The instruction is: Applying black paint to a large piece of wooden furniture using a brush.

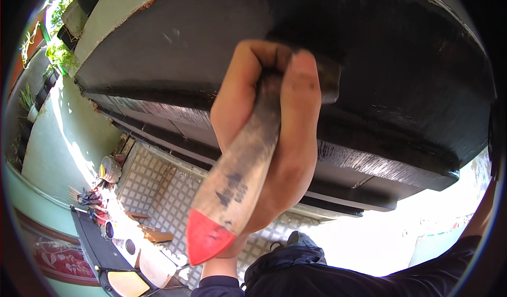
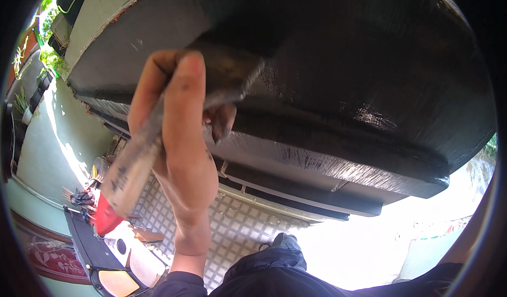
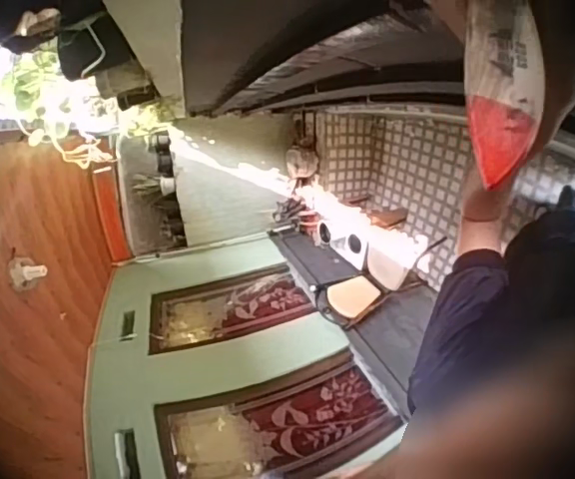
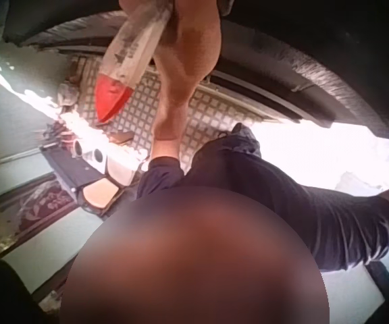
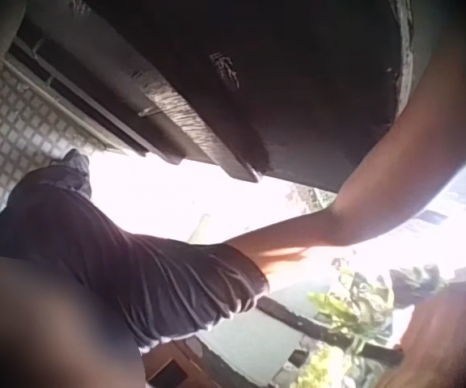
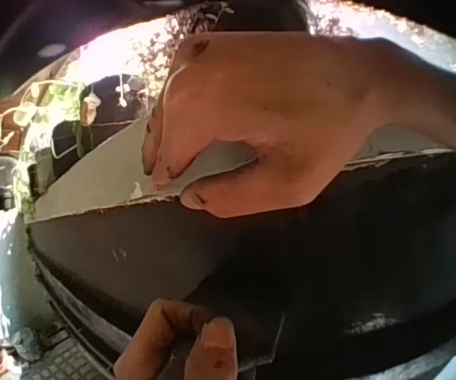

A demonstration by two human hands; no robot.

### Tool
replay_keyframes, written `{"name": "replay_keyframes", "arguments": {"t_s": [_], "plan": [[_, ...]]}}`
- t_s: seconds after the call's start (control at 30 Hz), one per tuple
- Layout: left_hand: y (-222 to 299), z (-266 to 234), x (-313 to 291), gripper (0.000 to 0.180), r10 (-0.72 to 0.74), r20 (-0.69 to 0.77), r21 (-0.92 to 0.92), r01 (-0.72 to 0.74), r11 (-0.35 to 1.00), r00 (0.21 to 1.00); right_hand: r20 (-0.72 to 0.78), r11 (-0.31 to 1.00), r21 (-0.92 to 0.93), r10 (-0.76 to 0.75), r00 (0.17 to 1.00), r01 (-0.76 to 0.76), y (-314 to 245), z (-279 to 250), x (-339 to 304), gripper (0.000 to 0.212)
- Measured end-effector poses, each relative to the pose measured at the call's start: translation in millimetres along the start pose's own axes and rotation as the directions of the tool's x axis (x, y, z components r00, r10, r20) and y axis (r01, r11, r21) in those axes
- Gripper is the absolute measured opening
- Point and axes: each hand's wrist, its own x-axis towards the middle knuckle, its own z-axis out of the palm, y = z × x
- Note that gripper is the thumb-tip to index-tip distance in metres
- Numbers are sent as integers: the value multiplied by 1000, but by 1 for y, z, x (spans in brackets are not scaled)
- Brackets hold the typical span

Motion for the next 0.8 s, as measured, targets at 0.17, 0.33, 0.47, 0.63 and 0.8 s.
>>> {"name": "replay_keyframes", "arguments": {"t_s": [0.17,0.33,0.47,0.63,0.8], "plan": [[-13,-26,-37,19,-258,160,-17,264,964,953,5,999,18,46,999,-46,-4,0,-8,26],[-13,-10,-12,26,-221,90,60,216,975,971,-10,982,127,143,990,-140,-5,-1,-3,26],[-9,-7,1,25,13,50,11,-14,1000,999,102,947,219,219,970,-236,-3,-2,2,27],[-9,-23,-24,19,54,52,0,-54,999,997,107,946,189,245,964,-262,-6,-6,-5,33],[-1,-61,-38,30,72,130,24,-76,997,989,-137,955,195,252,958,-223,-33,22,-4,33]]}}
